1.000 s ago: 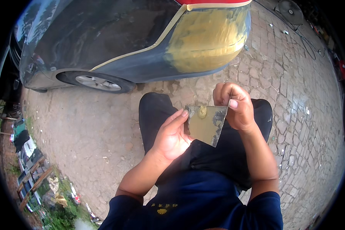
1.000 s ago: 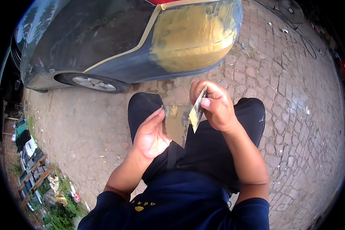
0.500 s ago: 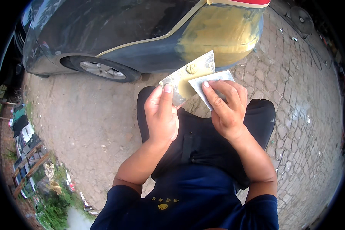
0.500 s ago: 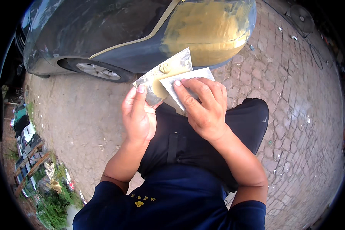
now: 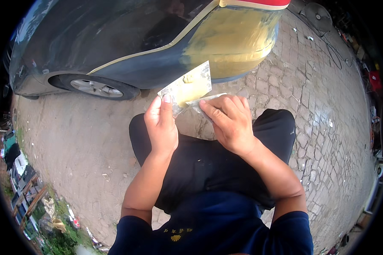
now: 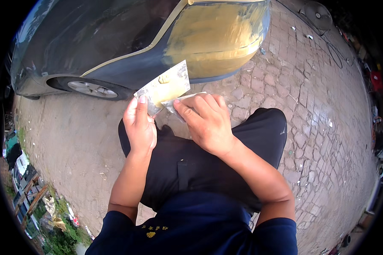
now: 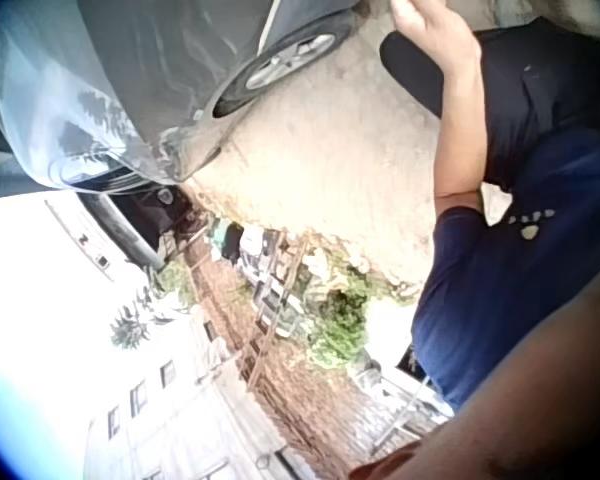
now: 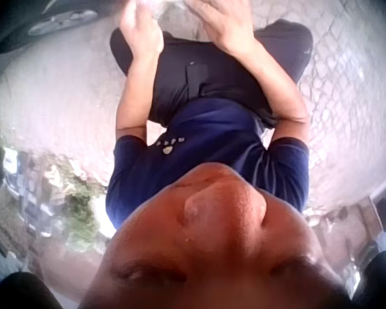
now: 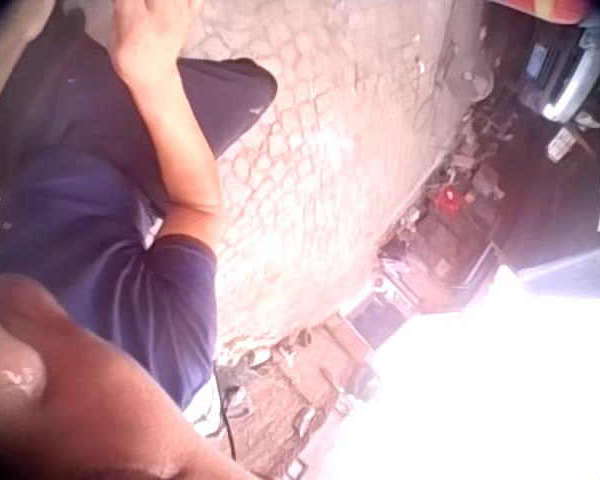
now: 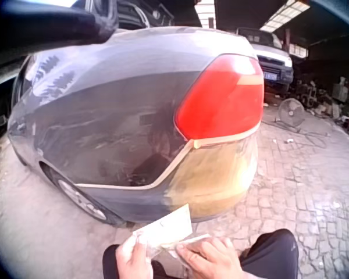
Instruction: The person applies a yellow body filler to a car panel using a small spreader, repeatedly scooping more material from a metal plate and smoothing it over the surface.
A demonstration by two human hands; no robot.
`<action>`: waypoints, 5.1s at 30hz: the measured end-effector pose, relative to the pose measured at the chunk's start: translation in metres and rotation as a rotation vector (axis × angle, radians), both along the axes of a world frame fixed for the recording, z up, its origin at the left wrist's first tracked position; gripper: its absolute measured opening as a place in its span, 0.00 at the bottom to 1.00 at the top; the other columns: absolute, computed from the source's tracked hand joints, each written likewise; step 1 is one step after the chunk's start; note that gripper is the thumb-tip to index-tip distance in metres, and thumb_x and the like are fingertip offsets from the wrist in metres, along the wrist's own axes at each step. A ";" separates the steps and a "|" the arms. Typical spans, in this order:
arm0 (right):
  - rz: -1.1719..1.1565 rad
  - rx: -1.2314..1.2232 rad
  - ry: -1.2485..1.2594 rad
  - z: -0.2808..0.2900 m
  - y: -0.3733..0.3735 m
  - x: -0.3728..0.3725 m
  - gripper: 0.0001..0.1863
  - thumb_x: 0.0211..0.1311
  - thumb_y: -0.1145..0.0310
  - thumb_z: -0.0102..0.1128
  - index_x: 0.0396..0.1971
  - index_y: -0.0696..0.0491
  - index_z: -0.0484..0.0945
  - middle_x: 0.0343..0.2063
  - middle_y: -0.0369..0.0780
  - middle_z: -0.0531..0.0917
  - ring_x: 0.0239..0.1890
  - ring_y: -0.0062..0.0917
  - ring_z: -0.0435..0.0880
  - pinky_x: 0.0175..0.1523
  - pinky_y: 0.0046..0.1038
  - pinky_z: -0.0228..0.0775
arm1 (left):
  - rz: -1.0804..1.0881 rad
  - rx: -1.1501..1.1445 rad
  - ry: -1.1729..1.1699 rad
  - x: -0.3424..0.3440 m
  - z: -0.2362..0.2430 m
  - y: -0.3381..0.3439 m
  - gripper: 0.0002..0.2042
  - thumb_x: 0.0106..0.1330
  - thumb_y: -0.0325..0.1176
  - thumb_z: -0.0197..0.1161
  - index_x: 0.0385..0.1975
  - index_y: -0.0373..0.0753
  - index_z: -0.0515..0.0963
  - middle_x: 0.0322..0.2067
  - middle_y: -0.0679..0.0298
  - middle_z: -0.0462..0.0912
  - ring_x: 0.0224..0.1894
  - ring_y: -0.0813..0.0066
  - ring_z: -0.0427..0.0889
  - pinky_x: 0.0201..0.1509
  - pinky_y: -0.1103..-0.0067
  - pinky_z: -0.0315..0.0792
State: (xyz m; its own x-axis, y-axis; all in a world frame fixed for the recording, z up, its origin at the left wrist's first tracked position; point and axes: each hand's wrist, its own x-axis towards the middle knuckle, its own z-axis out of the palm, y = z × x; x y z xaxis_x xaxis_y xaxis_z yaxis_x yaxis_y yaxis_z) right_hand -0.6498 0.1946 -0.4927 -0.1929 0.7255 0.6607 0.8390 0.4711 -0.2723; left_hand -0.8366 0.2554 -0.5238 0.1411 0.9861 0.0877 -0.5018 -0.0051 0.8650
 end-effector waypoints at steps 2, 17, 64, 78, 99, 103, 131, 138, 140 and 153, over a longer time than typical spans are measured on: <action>-0.141 0.162 -0.017 0.006 0.016 0.017 0.23 0.52 0.77 0.67 0.52 0.50 0.87 0.42 0.31 0.85 0.43 0.27 0.82 0.48 0.32 0.66 | -0.059 -0.036 0.135 -0.006 -0.024 0.024 0.15 0.83 0.37 0.54 0.56 0.33 0.79 0.53 0.60 0.86 0.55 0.72 0.84 0.62 0.69 0.75; -0.554 0.741 -0.308 0.027 0.133 0.081 0.19 0.57 0.72 0.68 0.48 0.38 0.91 0.45 0.21 0.84 0.49 0.19 0.78 0.56 0.27 0.57 | -0.288 -0.256 -0.030 -0.022 -0.090 0.046 0.10 0.82 0.36 0.56 0.51 0.39 0.80 0.51 0.65 0.86 0.53 0.75 0.85 0.58 0.69 0.77; -0.526 0.643 -0.320 -0.019 0.125 0.079 0.21 0.53 0.71 0.68 0.49 0.38 0.90 0.45 0.22 0.83 0.50 0.20 0.79 0.57 0.29 0.61 | -0.284 -0.305 -0.070 -0.012 -0.107 0.054 0.10 0.80 0.35 0.58 0.53 0.39 0.80 0.53 0.65 0.86 0.56 0.72 0.85 0.60 0.65 0.79; -0.530 0.716 -0.321 0.000 0.128 0.076 0.22 0.54 0.69 0.68 0.51 0.38 0.88 0.45 0.23 0.82 0.49 0.22 0.79 0.57 0.30 0.62 | -0.264 -0.325 -0.061 -0.009 -0.108 0.054 0.10 0.79 0.36 0.61 0.52 0.40 0.80 0.54 0.66 0.85 0.58 0.72 0.83 0.62 0.63 0.76; -0.377 0.516 0.684 -0.011 0.148 -0.066 0.28 0.55 0.86 0.63 0.57 0.52 0.85 0.44 0.42 0.81 0.47 0.40 0.79 0.54 0.35 0.72 | -0.162 -0.369 0.005 -0.016 -0.110 0.052 0.10 0.81 0.34 0.56 0.54 0.38 0.78 0.54 0.63 0.84 0.57 0.71 0.83 0.61 0.65 0.78; -0.392 0.513 0.804 0.000 0.119 -0.016 0.19 0.66 0.83 0.61 0.55 0.55 0.85 0.45 0.43 0.81 0.46 0.33 0.82 0.53 0.30 0.73 | -0.206 -0.348 -0.052 -0.028 -0.112 0.049 0.12 0.80 0.33 0.58 0.57 0.36 0.76 0.57 0.62 0.82 0.60 0.67 0.82 0.63 0.63 0.77; -0.316 0.383 1.382 0.025 0.129 0.088 0.14 0.76 0.73 0.57 0.55 0.62 0.85 0.52 0.39 0.82 0.49 0.20 0.81 0.55 0.25 0.74 | -0.251 -0.328 -0.026 -0.010 -0.115 0.053 0.12 0.82 0.34 0.56 0.55 0.35 0.76 0.54 0.60 0.84 0.56 0.68 0.85 0.61 0.63 0.80; -0.518 0.572 0.853 0.006 0.159 -0.023 0.19 0.68 0.81 0.63 0.58 0.55 0.84 0.46 0.41 0.78 0.48 0.30 0.79 0.57 0.27 0.72 | -0.216 -0.346 -0.004 -0.014 -0.113 0.051 0.12 0.82 0.35 0.55 0.55 0.35 0.76 0.56 0.60 0.83 0.58 0.68 0.83 0.63 0.63 0.78; -0.440 0.526 0.774 -0.002 0.153 -0.048 0.22 0.59 0.85 0.61 0.54 0.56 0.85 0.43 0.44 0.81 0.47 0.40 0.79 0.54 0.35 0.73 | -0.224 -0.359 0.024 -0.018 -0.112 0.052 0.12 0.82 0.35 0.54 0.56 0.34 0.76 0.56 0.59 0.83 0.59 0.68 0.83 0.65 0.63 0.76; -0.579 0.522 1.054 0.014 0.144 0.055 0.16 0.73 0.75 0.59 0.56 0.57 0.85 0.48 0.43 0.80 0.48 0.30 0.80 0.55 0.28 0.73 | -0.215 -0.335 0.016 -0.018 -0.098 0.047 0.11 0.82 0.34 0.54 0.55 0.38 0.78 0.54 0.64 0.85 0.56 0.72 0.84 0.61 0.67 0.78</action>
